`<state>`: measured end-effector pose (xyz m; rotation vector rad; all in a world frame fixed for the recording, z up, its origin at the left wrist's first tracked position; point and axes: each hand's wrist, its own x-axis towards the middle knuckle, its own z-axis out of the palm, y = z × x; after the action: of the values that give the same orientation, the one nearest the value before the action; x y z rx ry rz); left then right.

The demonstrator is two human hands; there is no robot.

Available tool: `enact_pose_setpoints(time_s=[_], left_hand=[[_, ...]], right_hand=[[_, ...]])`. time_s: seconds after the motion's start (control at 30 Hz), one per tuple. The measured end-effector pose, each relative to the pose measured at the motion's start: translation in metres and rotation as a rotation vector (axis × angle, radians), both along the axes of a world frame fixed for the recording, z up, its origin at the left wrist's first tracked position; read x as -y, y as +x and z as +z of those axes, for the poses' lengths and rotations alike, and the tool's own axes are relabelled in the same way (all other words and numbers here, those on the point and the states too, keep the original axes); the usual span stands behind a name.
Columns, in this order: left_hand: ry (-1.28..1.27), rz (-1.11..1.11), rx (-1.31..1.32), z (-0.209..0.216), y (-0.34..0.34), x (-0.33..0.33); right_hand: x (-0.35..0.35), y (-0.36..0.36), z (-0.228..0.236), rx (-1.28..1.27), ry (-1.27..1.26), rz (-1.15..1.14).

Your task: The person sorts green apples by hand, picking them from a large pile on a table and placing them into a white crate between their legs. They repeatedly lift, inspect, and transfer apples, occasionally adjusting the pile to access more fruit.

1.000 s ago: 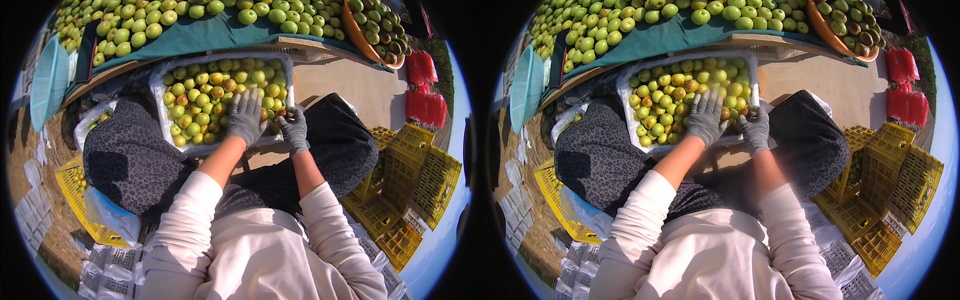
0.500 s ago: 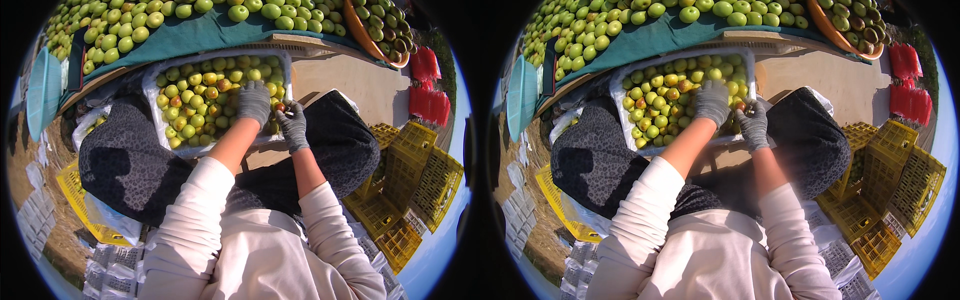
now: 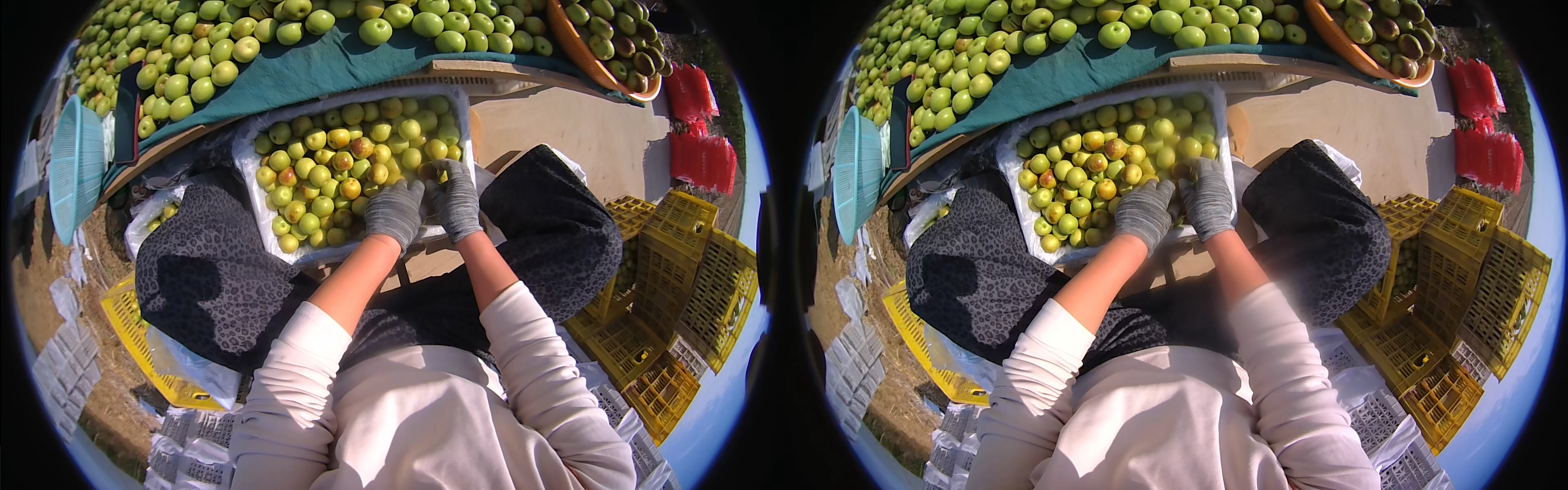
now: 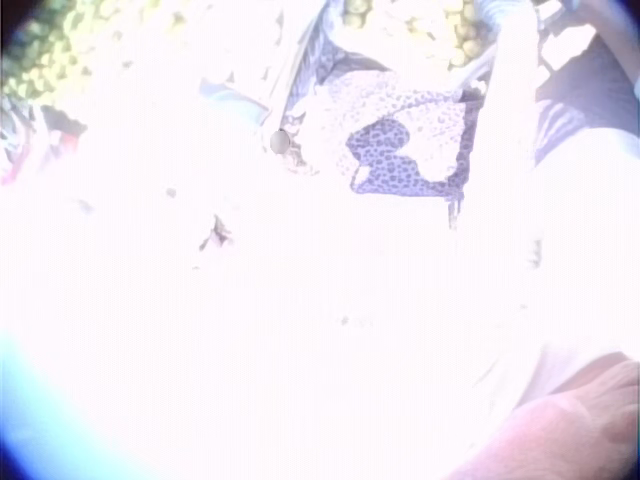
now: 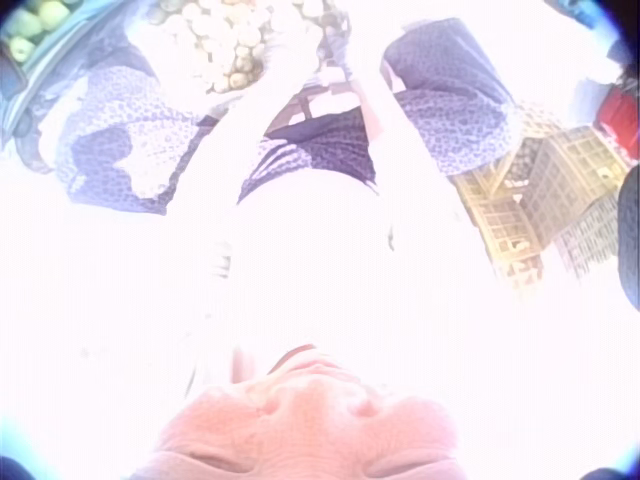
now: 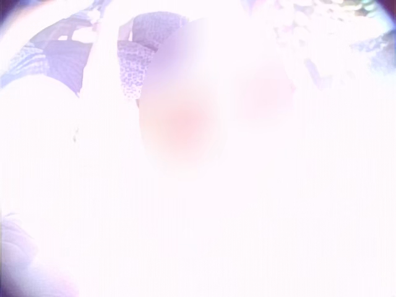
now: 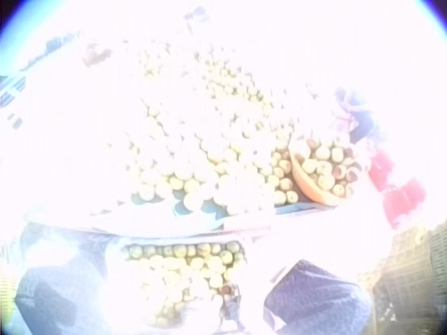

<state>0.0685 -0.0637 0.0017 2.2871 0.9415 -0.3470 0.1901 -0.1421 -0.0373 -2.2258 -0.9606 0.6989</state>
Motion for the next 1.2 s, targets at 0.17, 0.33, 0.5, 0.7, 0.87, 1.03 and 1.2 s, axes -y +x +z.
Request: enact_pose_setpoints(time_s=[0.17,0.33,0.5,0.7,0.87,1.03,1.2], left_hand=[[0.002,-0.052,-0.098,0.007,0.019,-0.006],[-0.170,0.127,0.016,0.002,0.005,-0.002],[-1.228,0.947,0.530,-0.043,-0.018,0.021],[-1.418,0.951,0.704,-0.015,-0.016,0.029],[-1.091,0.792,0.551,0.070,-0.038,-0.041],[-0.773,0.621,0.627,0.128,-0.064,-0.145],[-0.372,0.555,0.747,0.150,-0.095,-0.209]], right_hand=[[-0.001,0.001,-0.003,-0.003,0.050,-0.012],[-0.002,-0.003,0.026,-0.177,-0.022,-0.273],[0.018,-0.027,0.070,-0.425,0.011,0.116],[0.015,-0.042,0.064,-0.399,-0.028,0.130],[-0.010,0.017,0.060,-0.782,0.226,-0.160],[-0.044,0.055,0.058,-0.666,0.144,-0.202],[-0.074,0.075,0.044,-0.670,0.133,-0.325]])
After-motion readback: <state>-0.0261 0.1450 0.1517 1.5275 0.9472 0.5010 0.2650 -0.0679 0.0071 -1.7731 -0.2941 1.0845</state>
